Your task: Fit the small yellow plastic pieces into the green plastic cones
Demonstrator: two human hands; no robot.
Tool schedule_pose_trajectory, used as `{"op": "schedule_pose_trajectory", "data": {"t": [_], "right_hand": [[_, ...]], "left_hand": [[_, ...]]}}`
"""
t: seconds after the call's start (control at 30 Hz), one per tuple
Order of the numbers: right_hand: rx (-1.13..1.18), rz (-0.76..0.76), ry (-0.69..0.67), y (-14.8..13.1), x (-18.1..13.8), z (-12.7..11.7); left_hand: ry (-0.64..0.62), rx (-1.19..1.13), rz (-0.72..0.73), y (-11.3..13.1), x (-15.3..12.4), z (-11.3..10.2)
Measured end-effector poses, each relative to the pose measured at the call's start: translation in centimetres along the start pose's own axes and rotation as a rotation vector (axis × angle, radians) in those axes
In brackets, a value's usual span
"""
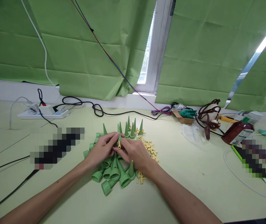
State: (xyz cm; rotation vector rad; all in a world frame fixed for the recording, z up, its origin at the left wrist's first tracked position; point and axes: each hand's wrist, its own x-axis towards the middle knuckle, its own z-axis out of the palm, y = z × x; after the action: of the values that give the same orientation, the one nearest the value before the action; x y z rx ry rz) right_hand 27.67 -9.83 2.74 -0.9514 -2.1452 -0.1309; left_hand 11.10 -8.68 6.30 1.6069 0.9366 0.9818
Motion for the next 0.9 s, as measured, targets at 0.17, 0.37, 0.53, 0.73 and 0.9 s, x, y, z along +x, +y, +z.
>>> {"op": "schedule_pose_trajectory", "data": {"t": [0.17, 0.37, 0.53, 0.73, 0.9], "right_hand": [[0.000, -0.002, -0.016, 0.1, 0.0, 0.0], [0.079, -0.020, -0.006, 0.3, 0.1, -0.5], [0.087, -0.021, -0.043, 0.3, 0.2, -1.7], [0.158, -0.048, 0.003, 0.6, 0.3, -2.4], [0.131, 0.021, 0.127, 0.7, 0.4, -2.3]], "left_hand": [[0.012, 0.005, 0.002, -0.1, 0.0, 0.0], [0.033, 0.019, -0.004, -0.1, 0.0, 0.0], [0.060, 0.015, 0.015, -0.2, 0.0, -0.1], [0.064, 0.042, 0.032, -0.2, 0.0, -0.1], [0.055, 0.349, 0.223, 0.2, -0.4, 0.0]]}}
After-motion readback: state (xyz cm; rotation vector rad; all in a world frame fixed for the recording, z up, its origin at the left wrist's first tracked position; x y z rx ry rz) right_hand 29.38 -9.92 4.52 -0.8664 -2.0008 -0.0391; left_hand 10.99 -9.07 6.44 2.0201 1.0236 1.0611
